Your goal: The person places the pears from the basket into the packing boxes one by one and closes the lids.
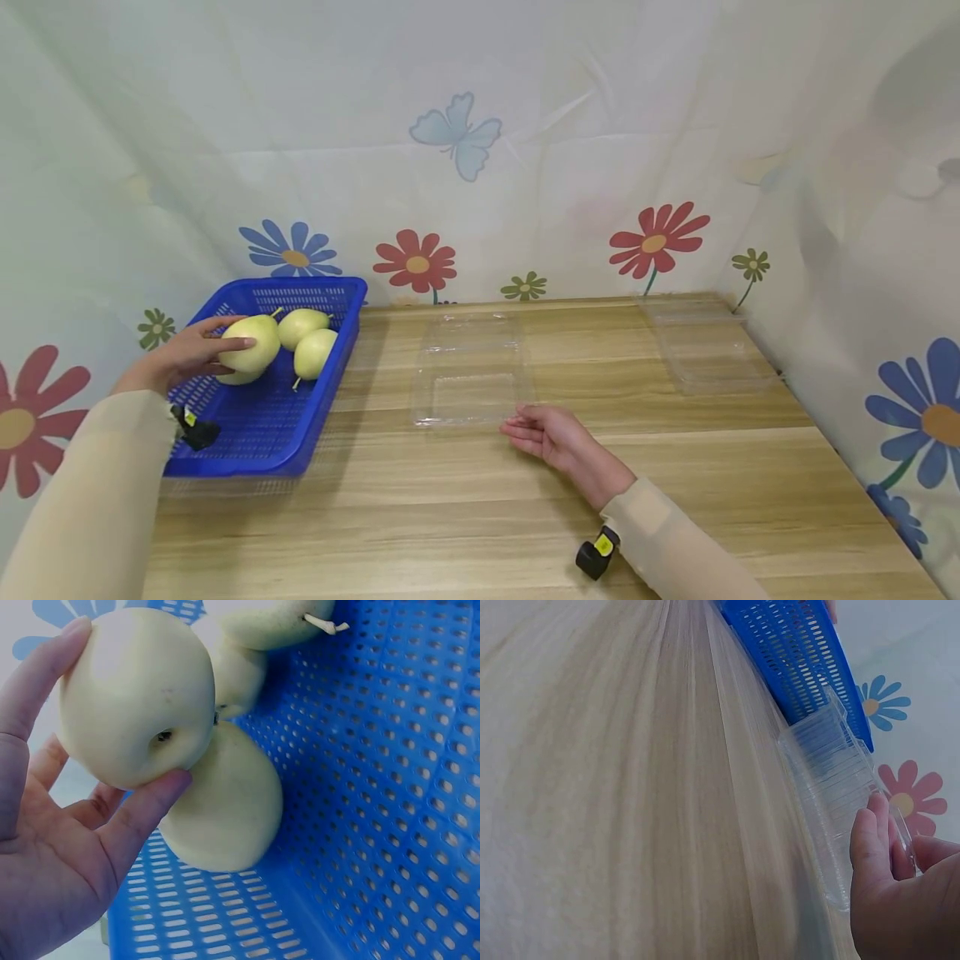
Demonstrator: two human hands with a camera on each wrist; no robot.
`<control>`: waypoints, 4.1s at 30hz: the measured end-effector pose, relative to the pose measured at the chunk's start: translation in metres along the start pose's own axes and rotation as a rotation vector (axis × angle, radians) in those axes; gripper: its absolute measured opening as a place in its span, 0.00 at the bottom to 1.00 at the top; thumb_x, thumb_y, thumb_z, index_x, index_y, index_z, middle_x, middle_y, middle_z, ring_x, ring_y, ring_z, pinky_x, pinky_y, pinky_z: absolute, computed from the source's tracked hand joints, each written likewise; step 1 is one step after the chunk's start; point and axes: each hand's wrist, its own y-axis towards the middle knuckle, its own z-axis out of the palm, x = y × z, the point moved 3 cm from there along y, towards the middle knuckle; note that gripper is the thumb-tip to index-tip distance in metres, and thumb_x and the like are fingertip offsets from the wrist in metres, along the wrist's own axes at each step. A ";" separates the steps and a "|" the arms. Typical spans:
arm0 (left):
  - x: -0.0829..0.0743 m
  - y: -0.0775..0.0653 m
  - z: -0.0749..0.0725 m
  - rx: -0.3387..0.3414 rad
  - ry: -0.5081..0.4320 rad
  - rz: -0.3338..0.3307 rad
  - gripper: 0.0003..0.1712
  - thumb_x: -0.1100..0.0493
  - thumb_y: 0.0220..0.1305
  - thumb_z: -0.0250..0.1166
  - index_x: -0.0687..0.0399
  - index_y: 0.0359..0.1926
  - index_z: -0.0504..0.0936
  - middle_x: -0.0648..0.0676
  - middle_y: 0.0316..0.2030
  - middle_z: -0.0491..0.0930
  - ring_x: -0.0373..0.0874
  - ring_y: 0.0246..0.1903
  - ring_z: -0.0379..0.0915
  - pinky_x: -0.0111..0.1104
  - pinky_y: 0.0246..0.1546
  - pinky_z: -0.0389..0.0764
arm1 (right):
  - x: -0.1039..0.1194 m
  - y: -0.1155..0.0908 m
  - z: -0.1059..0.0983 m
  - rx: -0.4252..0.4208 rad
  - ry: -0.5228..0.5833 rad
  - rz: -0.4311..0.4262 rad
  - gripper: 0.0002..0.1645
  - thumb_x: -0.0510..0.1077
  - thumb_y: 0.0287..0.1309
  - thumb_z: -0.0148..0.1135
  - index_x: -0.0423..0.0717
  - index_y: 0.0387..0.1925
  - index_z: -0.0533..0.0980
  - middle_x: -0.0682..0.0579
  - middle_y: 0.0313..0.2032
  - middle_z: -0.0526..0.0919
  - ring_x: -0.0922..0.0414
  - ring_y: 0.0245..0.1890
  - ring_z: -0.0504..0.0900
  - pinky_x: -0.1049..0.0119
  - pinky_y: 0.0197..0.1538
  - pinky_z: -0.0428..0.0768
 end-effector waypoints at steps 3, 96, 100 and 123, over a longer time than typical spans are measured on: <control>-0.004 0.000 -0.001 -0.017 -0.012 -0.001 0.52 0.42 0.73 0.61 0.61 0.82 0.43 0.76 0.75 0.54 0.30 0.40 0.77 0.40 0.52 0.87 | -0.001 0.000 -0.001 -0.002 0.001 0.001 0.15 0.37 0.78 0.42 0.41 0.43 0.76 0.55 0.31 0.88 0.64 0.35 0.89 0.72 0.45 0.88; -0.170 -0.058 0.047 -0.255 -0.475 0.379 0.46 0.63 0.67 0.68 0.45 0.80 0.56 0.43 0.51 0.64 0.40 0.48 0.72 0.26 0.35 0.88 | -0.004 0.000 -0.003 0.012 -0.016 -0.004 0.12 0.38 0.79 0.42 0.35 0.52 0.70 0.55 0.32 0.86 0.64 0.36 0.89 0.72 0.46 0.88; -0.177 -0.062 0.054 -0.272 -0.476 0.393 0.45 0.63 0.68 0.67 0.44 0.80 0.57 0.43 0.50 0.64 0.40 0.48 0.72 0.25 0.34 0.88 | -0.004 0.001 -0.003 0.008 -0.016 -0.001 0.13 0.38 0.79 0.41 0.33 0.54 0.68 0.56 0.32 0.86 0.65 0.36 0.89 0.72 0.46 0.88; -0.204 -0.078 0.090 -0.225 -0.521 0.408 0.42 0.61 0.68 0.67 0.41 0.78 0.60 0.43 0.55 0.66 0.43 0.52 0.74 0.26 0.37 0.88 | -0.002 0.002 -0.001 -0.001 -0.006 -0.002 0.12 0.37 0.78 0.42 0.35 0.51 0.70 0.55 0.32 0.87 0.64 0.36 0.89 0.72 0.46 0.88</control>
